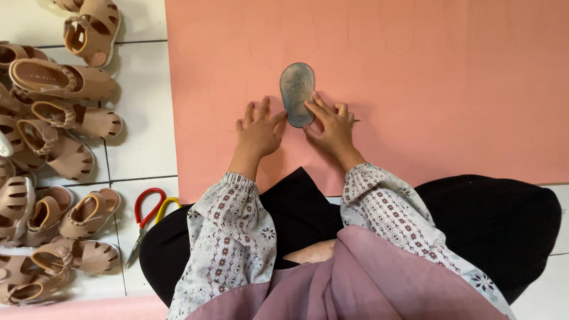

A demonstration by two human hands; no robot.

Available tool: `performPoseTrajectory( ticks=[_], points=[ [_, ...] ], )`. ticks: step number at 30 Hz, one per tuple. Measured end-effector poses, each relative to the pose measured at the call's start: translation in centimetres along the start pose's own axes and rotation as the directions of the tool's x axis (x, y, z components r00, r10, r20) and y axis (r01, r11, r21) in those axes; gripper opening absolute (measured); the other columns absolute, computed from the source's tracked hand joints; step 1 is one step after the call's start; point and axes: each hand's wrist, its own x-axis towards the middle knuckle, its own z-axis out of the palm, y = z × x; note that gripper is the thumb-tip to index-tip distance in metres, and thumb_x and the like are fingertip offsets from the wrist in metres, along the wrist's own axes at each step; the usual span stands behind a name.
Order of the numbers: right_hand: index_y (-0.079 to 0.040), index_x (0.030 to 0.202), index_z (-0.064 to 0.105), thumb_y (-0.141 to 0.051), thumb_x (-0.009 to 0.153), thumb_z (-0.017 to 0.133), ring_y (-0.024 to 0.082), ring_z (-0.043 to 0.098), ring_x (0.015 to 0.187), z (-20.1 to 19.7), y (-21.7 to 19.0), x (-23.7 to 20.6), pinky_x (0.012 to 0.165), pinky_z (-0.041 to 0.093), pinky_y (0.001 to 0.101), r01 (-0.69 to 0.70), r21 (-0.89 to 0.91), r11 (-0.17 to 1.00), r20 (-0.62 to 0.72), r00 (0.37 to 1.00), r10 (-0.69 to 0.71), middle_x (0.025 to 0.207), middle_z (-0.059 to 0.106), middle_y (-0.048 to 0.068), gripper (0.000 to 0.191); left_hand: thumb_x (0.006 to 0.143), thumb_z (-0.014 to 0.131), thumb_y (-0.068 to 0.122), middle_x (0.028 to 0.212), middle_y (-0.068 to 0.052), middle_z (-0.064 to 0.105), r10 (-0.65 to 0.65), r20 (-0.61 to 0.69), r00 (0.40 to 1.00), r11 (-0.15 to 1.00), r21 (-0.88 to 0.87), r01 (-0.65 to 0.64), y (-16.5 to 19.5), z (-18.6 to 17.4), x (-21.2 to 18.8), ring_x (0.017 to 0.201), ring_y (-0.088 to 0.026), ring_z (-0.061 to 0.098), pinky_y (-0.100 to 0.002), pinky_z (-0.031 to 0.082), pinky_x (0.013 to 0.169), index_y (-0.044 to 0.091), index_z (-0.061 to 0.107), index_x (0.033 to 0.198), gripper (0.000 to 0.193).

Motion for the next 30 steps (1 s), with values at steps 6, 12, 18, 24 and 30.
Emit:
performPoseTrajectory(
  ticks=[6, 12, 18, 24, 30],
  points=[
    [-0.030, 0.140, 0.065, -0.041, 0.078, 0.081, 0.025, 0.042, 0.104, 0.2, -0.1, 0.1, 0.091, 0.031, 0.0399, -0.013, -0.016, 1.000, 0.000, 1.000, 0.013, 0.159, 0.049, -0.010, 0.065, 0.088, 0.062, 0.024, 0.172, 0.000, 0.007, -0.009, 0.003, 1.000, 1.000, -0.001, 0.009, 0.0, 0.1, 0.0, 0.157, -0.036, 0.003, -0.068, 0.017, 0.119, 0.047, 0.043, 0.150, 0.068],
    [-0.030, 0.139, 0.063, -0.040, 0.078, 0.081, 0.027, 0.042, 0.104, 0.8, 0.3, 0.2, 0.090, 0.032, 0.0412, 0.000, -0.033, 0.999, -0.004, 1.000, 0.000, 0.158, 0.049, -0.010, 0.065, 0.101, 0.056, 0.032, 0.167, -0.004, 0.026, 0.123, -0.213, 0.969, 0.991, -0.020, -0.130, 0.3, 3.1, 1.2, 0.155, -0.038, 0.019, -0.069, 0.022, 0.119, 0.029, 0.052, 0.148, 0.047],
    [-0.016, 0.116, 0.066, -0.026, 0.098, 0.064, 0.035, 0.046, 0.119, -0.1, 0.8, 2.0, 0.107, 0.037, 0.0462, 0.037, 0.104, 0.994, -0.379, 0.925, 0.005, 0.131, 0.055, 0.011, 0.021, 0.084, 0.062, 0.021, 0.162, -0.014, 0.034, 0.276, -0.317, 0.907, 0.938, 0.296, -0.181, 5.3, 9.6, 1.7, 0.148, -0.035, 0.035, -0.060, 0.038, 0.107, 0.004, 0.054, 0.144, 0.062],
    [-0.017, 0.090, 0.075, -0.018, 0.102, 0.052, 0.021, 0.062, 0.094, -2.3, -1.6, 5.9, 0.103, 0.029, 0.0491, 0.150, 0.211, 0.966, 0.045, 0.986, -0.163, 0.085, 0.072, -0.001, 0.025, 0.090, 0.060, 0.021, 0.163, -0.029, 0.030, 0.236, -0.281, 0.930, 0.908, 0.406, -0.108, 7.3, 11.4, 2.2, 0.149, -0.047, 0.030, -0.045, 0.044, 0.098, -0.008, 0.050, 0.144, 0.062],
    [-0.018, 0.094, 0.076, -0.020, 0.099, 0.053, 0.018, 0.060, 0.094, -1.4, -3.2, 8.4, 0.098, 0.026, 0.0487, 0.237, 0.104, 0.966, 0.196, 0.947, -0.254, 0.084, 0.071, 0.000, 0.023, 0.092, 0.058, 0.025, 0.157, -0.032, 0.030, 0.208, -0.178, 0.962, 0.883, 0.458, -0.106, 8.5, 10.4, 1.9, 0.145, -0.055, 0.028, -0.050, 0.039, 0.109, -0.009, 0.049, 0.147, 0.065]
  ],
)
